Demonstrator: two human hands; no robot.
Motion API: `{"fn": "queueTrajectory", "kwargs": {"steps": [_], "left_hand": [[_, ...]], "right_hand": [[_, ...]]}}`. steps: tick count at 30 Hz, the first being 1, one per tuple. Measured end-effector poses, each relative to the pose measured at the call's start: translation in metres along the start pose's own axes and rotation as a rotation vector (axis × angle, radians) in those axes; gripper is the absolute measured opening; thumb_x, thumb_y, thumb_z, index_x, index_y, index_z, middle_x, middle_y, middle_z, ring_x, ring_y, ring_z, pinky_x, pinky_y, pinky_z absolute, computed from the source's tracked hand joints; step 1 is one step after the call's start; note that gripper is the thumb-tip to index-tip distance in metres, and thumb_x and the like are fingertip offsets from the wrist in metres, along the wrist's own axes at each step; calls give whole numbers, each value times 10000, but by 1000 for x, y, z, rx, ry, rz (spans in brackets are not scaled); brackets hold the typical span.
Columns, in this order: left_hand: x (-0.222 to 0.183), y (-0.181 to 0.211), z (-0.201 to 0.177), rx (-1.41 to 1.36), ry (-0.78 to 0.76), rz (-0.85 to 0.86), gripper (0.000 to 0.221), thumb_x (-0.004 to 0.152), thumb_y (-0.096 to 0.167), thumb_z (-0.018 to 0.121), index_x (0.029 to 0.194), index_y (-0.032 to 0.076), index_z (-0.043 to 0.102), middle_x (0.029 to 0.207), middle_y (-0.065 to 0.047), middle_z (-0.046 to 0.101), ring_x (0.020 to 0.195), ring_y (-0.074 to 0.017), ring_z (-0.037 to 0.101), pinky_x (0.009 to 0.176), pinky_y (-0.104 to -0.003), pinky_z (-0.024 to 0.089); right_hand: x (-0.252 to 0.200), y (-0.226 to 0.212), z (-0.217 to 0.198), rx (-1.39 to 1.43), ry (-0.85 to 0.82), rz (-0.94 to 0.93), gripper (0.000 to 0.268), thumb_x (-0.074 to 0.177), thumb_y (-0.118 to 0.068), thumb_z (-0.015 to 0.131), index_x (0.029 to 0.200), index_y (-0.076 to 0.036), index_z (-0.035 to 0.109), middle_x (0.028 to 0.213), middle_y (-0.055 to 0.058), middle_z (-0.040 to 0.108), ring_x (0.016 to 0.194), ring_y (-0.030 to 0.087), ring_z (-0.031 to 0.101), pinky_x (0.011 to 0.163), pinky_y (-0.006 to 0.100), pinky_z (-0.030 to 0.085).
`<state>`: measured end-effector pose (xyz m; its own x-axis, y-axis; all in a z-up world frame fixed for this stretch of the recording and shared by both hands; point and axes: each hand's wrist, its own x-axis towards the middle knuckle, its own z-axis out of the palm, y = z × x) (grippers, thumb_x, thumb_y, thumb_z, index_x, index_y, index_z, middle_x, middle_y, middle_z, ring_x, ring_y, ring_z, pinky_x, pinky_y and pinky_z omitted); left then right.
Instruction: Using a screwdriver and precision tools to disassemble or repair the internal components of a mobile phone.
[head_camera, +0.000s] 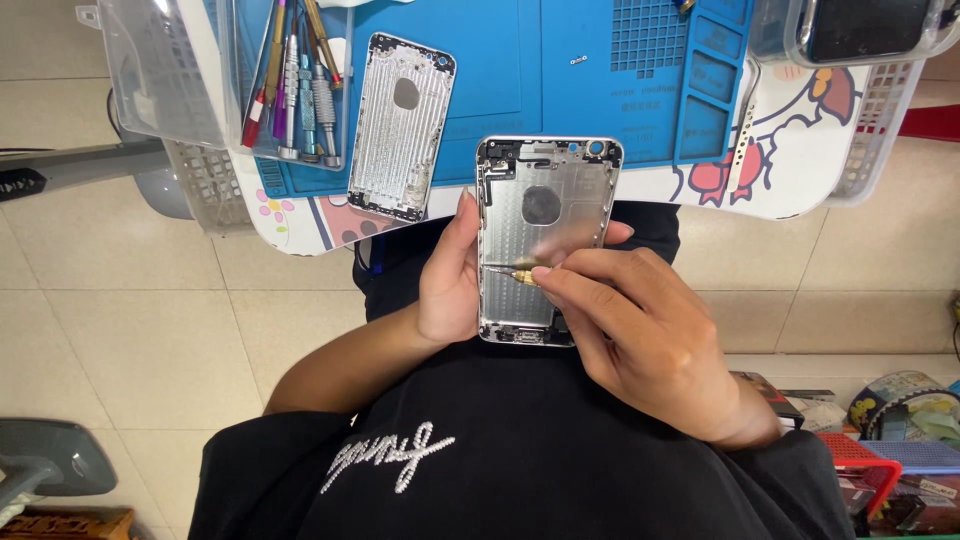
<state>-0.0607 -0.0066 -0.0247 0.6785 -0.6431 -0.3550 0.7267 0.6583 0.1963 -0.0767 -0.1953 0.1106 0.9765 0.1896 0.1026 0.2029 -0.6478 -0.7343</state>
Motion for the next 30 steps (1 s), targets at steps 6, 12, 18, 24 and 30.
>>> {"fn": "queueTrajectory", "kwargs": {"steps": [6, 12, 18, 24, 30], "left_hand": [[2, 5, 2, -11, -19, -17, 554, 1194, 454, 272, 1463, 45, 532, 1367, -117, 648, 1253, -197, 637, 1112, -363, 507], [3, 3, -16, -25, 14, 12, 552, 1245, 440, 244, 1480, -8, 467, 1379, -164, 603, 1261, -211, 611, 1114, -369, 496], [26, 40, 45, 55, -326, -107, 814, 1122, 615, 141, 1634, 7, 317, 1509, -249, 507, 1390, -278, 564, 1183, -390, 492], [20, 25, -4, -22, -67, -77, 632, 1211, 502, 202, 1502, -9, 435, 1374, -186, 595, 1275, -223, 607, 1118, -377, 497], [19, 16, -22, -75, -4, -34, 519, 1252, 436, 222, 1448, 7, 438, 1372, -155, 608, 1261, -207, 608, 1117, -371, 493]], "right_hand": [[4, 0, 1, 24, 2, 2, 340, 870, 25, 810, 1177, -79, 707, 1029, 49, 674, 866, 206, 656, 741, 331, 525], [14, 0, 2, 19, -21, -1, 340, 867, 36, 810, 1175, -63, 707, 1030, 52, 680, 858, 211, 652, 740, 330, 518], [24, 2, 5, -2, -31, 23, 347, 849, 43, 810, 1163, -60, 707, 1024, 50, 682, 870, 210, 661, 744, 332, 515], [38, 3, 7, -6, -37, 62, 318, 852, 40, 817, 1135, -68, 717, 1022, 45, 683, 887, 216, 665, 766, 338, 522], [44, 6, 6, 4, -41, 69, 318, 863, 44, 809, 1147, -60, 709, 1040, 55, 678, 909, 220, 669, 790, 336, 525]]}}
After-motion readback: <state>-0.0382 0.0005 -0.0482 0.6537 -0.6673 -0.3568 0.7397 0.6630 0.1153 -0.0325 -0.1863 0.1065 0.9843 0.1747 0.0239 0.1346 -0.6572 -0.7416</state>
